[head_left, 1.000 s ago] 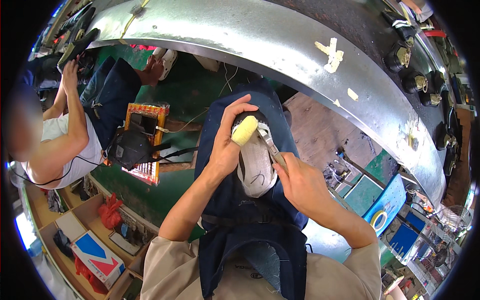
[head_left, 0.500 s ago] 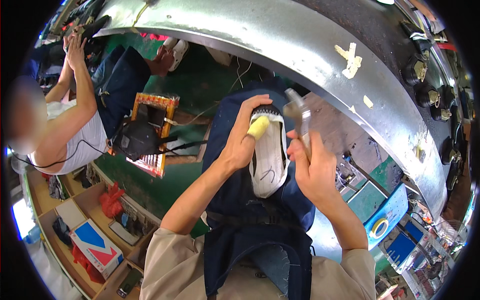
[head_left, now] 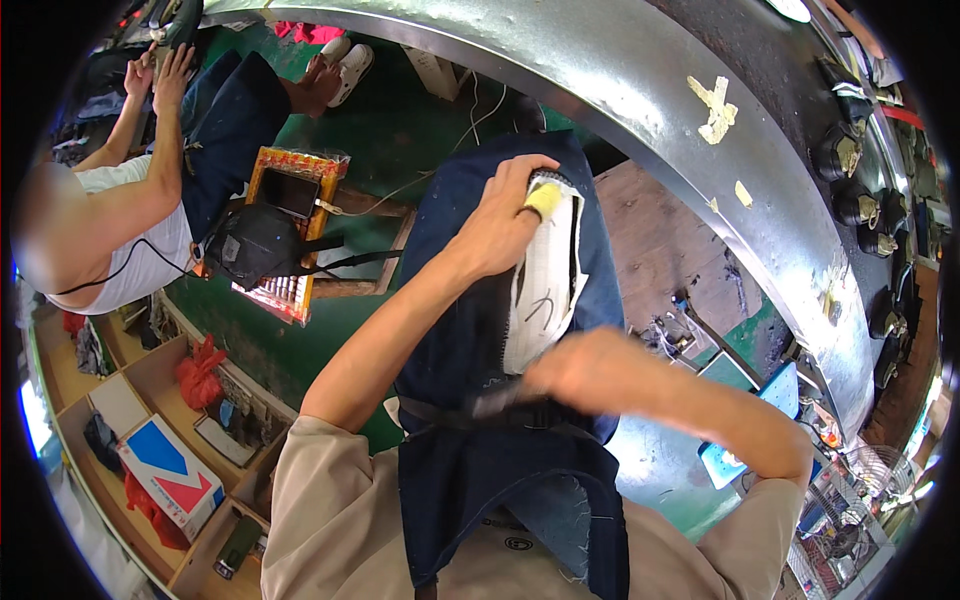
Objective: Manually pulling and shaping shoe uppers onto lasts using lasting pincers and a hammer in a factory setting.
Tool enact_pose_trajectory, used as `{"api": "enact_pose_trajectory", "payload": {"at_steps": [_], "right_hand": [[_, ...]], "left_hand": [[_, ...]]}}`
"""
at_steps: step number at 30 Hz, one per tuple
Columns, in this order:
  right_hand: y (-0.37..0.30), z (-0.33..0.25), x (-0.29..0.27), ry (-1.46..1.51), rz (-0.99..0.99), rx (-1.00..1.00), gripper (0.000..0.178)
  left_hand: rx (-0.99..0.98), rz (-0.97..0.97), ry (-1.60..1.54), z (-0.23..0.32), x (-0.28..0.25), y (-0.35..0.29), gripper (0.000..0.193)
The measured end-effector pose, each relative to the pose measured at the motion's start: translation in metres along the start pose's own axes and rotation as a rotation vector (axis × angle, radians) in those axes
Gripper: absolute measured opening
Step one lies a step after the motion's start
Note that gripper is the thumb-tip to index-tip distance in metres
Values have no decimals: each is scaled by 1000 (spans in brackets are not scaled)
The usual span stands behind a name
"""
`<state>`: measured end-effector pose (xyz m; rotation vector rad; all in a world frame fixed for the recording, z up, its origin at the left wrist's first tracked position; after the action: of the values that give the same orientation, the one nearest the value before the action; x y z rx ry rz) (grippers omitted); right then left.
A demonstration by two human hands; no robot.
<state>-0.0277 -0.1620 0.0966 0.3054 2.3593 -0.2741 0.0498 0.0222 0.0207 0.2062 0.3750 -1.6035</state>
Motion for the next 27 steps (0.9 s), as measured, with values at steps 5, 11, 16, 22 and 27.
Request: {"api": "enact_pose_trajectory", "payload": {"at_steps": [5,11,16,22,27], "right_hand": [[0,-37,-28,-123,98,122,11],[-28,26,-40,-454,259,238,12],[-11,2,-31,-570,25,226,12],[-25,-6,-19,-555,117,320,12],[-29,-2,-30,-394,180,405,11]], "left_hand": [[2,18,54,12,7,-6,59],[-49,3,53,-5,11,7,52],[-65,-4,141,4,17,6,50],[5,0,-4,-16,10,-13,52],[-856,103,-590,-44,22,-139,51]]}}
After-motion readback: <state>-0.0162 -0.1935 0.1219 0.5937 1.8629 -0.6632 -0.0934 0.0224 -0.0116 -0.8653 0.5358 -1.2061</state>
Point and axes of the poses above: each hand's wrist, its own y-axis towards the middle knuckle, its own x-axis out of the palm, z = x × y, the point moved 2 cm from there along y, towards the middle knuckle, and after that the axes turned 10 degrees about z, right-handed, at the moved point
